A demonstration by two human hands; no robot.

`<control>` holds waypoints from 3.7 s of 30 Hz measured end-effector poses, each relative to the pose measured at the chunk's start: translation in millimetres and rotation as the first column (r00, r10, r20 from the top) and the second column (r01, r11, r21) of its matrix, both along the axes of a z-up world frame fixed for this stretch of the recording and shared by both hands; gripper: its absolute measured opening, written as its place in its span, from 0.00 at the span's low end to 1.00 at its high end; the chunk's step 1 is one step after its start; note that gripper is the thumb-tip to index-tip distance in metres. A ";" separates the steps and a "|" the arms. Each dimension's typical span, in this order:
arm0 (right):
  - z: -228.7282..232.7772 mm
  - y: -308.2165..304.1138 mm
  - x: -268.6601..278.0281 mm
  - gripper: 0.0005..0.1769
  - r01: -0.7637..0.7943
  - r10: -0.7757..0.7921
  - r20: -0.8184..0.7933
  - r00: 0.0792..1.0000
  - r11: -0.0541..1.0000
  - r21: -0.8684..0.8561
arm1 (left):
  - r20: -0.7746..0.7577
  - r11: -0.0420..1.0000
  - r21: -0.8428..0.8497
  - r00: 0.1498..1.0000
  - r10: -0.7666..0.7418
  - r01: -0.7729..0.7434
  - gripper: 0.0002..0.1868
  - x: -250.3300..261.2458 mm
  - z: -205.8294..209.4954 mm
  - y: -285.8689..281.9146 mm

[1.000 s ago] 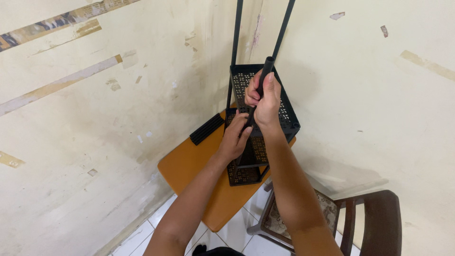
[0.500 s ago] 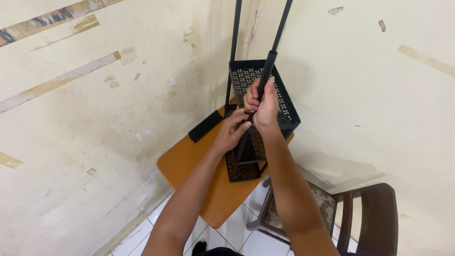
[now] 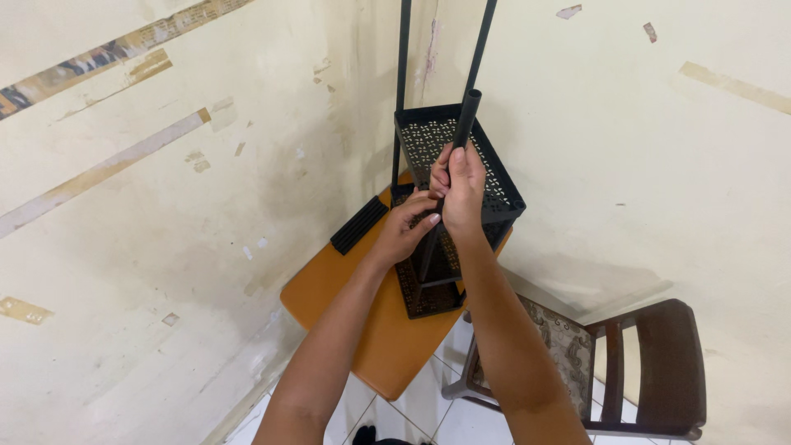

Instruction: The person assembles a black plastic shelving unit by inserting vertical poles into the perforated shelves and securing them with plastic connectors. The person works on a small orange table in a room with tiled flooring and a wooden chair nearby.

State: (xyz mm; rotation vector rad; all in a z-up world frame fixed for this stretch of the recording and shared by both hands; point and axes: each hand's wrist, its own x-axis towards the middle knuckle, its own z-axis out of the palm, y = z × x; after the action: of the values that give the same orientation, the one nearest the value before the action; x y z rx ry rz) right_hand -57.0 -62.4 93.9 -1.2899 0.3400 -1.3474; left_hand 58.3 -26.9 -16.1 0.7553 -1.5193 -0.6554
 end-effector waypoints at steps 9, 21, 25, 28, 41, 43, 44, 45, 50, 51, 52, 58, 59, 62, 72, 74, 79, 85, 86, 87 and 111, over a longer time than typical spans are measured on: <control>-17.0 -17.9 -3.8 0.26 -0.059 0.063 0.068 0.996 0.996 -0.066 | -0.021 0.999 -0.003 0.999 0.042 -0.042 0.12 -5.2 2.8 -0.7; 61.7 13.1 10.0 0.14 0.235 -0.241 0.004 0.971 0.945 -0.226 | 0.083 0.997 -0.031 0.994 0.074 -0.072 0.14 -5.0 6.2 -0.3; 72.2 8.1 24.2 0.13 0.505 -0.549 -0.166 0.819 0.827 -0.248 | 0.109 0.996 0.013 0.990 0.087 -0.089 0.13 -5.8 4.3 -0.4; 69.0 4.0 29.6 0.17 0.523 -0.561 -0.163 0.811 0.822 -0.227 | 0.108 0.996 0.037 0.991 0.083 -0.087 0.12 -4.8 4.3 1.5; 67.4 -1.9 7.7 0.16 0.141 -0.155 -0.128 0.979 0.983 -0.116 | 0.043 0.995 -0.030 0.994 0.100 -0.099 0.12 -3.0 1.4 -3.1; 60.9 1.6 9.4 0.15 0.156 -0.173 -0.146 0.974 0.980 -0.120 | 0.062 0.996 -0.043 0.994 0.086 -0.083 0.12 -0.8 5.2 -1.1; 56.1 3.9 10.8 0.15 0.156 -0.169 -0.151 0.974 0.983 -0.095 | 0.091 0.996 -0.055 0.993 0.078 -0.073 0.12 0.9 7.0 1.1; 51.0 5.6 12.5 0.15 0.154 -0.163 -0.156 0.974 0.986 -0.067 | 0.120 0.996 -0.062 0.990 0.071 -0.064 0.12 2.7 8.5 4.2; 36.0 -3.2 4.0 0.20 0.043 -0.046 -0.093 0.995 0.999 -0.034 | 0.095 0.996 -0.081 0.994 0.049 -0.041 0.12 3.9 18.2 6.4; 35.9 -7.1 2.0 0.21 0.007 -0.011 -0.081 0.997 0.999 -0.046 | 0.085 0.996 -0.084 0.996 0.039 -0.032 0.11 4.0 20.7 6.2; 36.2 -10.1 -0.3 0.22 -0.037 0.033 -0.072 0.997 0.998 -0.060 | 0.088 0.998 -0.056 0.996 0.024 -0.019 0.11 3.5 22.8 7.0; 36.5 -12.5 -4.5 0.22 -0.122 0.116 -0.059 0.991 0.987 -0.103 | 0.108 0.998 -0.064 0.994 0.017 -0.010 0.09 5.0 28.0 9.9; 35.4 -10.9 -3.2 0.22 -0.087 0.080 -0.074 0.994 0.992 -0.096 | 0.120 0.998 -0.056 0.993 0.016 -0.009 0.09 6.3 27.6 9.7; 31.8 -7.4 -3.0 0.22 -0.048 0.038 -0.095 0.995 0.993 -0.103 | 0.119 0.999 -0.049 0.993 -0.004 0.010 0.10 9.6 25.2 8.3; 2.4 -9.9 -3.4 0.36 -0.127 0.127 0.004 0.992 0.988 0.088 | 0.088 1.000 0.000 0.996 -0.028 0.028 0.13 9.1 17.1 4.1; 3.1 -14.8 -5.3 0.36 -0.137 0.138 0.003 0.990 0.985 0.105 | 0.110 1.000 -0.028 0.994 -0.006 0.009 0.12 8.3 17.5 2.7; 3.1 -15.5 -5.4 0.36 -0.148 0.147 0.019 0.989 0.982 0.114 | 0.088 1.000 -0.014 0.996 -0.004 0.006 0.12 5.7 16.1 0.6; 0.4 -2.9 -1.1 0.31 -0.085 0.086 -0.034 0.996 0.995 0.048 | 0.153 0.999 -0.039 0.988 0.012 -0.006 0.14 13.1 20.0 3.5; -1.7 -0.9 -0.2 0.32 -0.068 0.071 -0.064 0.995 0.997 0.044 | 0.165 0.998 -0.066 0.986 0.016 -0.005 0.14 14.1 21.1 4.2; -3.8 0.6 -0.2 0.32 -0.050 0.054 -0.096 0.994 0.998 0.039 | 0.176 0.996 -0.093 0.984 0.019 -0.003 0.14 14.1 22.6 4.9; 56.9 2.0 -5.0 0.28 -0.030 0.031 0.003 1.000 0.988 -0.153 | 0.162 0.999 0.016 0.986 -0.045 0.043 0.11 10.4 20.9 2.1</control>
State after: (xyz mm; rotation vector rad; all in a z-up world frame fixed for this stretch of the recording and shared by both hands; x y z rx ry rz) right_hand -62.0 -60.3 150.8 -1.4122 0.2153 -1.3719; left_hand 68.7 -24.8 4.8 0.8025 -1.6860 -0.6498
